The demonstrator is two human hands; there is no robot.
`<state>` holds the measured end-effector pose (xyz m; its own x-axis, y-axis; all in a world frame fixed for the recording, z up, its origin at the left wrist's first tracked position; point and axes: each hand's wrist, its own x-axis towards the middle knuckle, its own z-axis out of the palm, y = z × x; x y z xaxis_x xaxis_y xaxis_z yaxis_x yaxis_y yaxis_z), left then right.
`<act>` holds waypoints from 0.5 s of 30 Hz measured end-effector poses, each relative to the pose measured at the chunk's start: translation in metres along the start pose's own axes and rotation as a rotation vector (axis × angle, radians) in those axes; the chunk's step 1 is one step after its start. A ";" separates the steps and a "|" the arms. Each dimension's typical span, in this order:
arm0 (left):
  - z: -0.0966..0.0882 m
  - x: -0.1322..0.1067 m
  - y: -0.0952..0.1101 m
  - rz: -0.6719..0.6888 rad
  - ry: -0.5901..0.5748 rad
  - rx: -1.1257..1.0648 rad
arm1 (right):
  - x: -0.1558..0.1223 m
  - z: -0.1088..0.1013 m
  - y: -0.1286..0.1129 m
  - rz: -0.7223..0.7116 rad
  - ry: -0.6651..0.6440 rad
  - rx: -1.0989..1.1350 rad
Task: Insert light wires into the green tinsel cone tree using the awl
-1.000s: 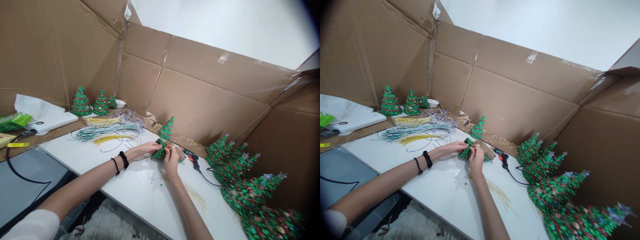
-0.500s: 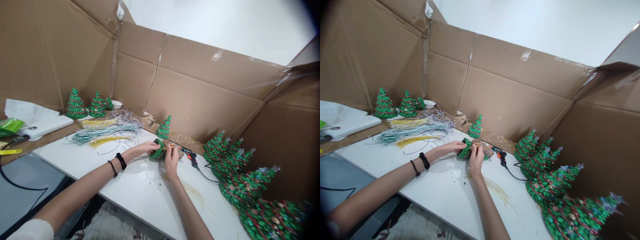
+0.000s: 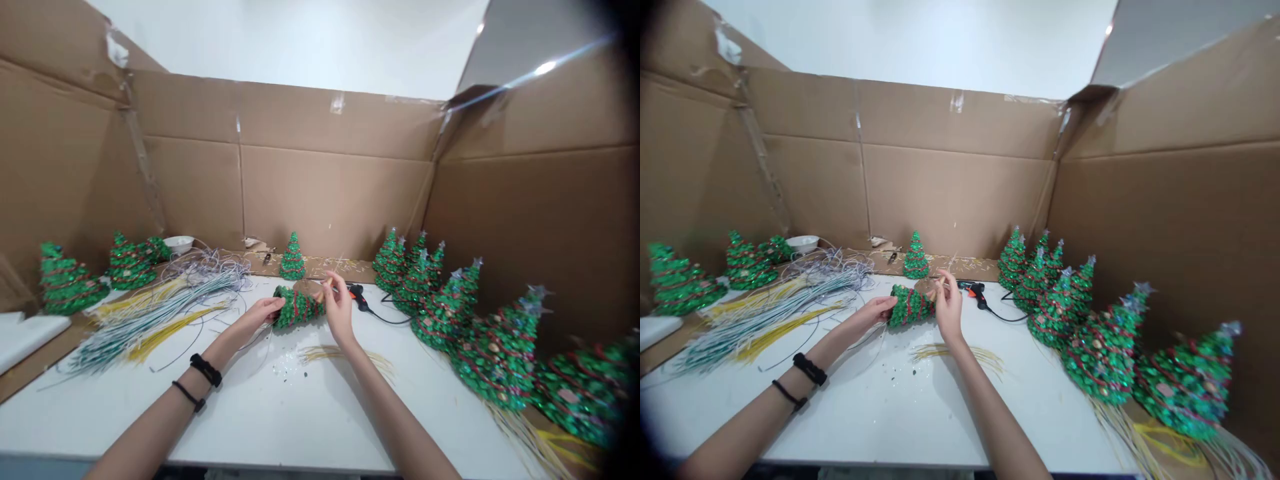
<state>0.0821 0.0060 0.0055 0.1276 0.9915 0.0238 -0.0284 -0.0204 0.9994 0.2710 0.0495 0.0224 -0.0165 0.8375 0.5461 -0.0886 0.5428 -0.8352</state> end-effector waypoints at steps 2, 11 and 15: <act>0.000 0.000 0.000 -0.007 -0.006 0.002 | 0.002 0.000 -0.002 0.040 0.014 0.106; 0.001 0.001 0.002 -0.086 0.059 0.001 | -0.012 0.007 -0.011 0.016 -0.060 0.081; 0.003 0.001 0.003 -0.060 0.074 0.005 | -0.019 0.013 -0.008 0.024 -0.161 0.073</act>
<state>0.0852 0.0064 0.0083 0.0550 0.9978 -0.0382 -0.0184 0.0393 0.9991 0.2587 0.0281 0.0195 -0.1784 0.8264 0.5341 -0.1581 0.5117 -0.8445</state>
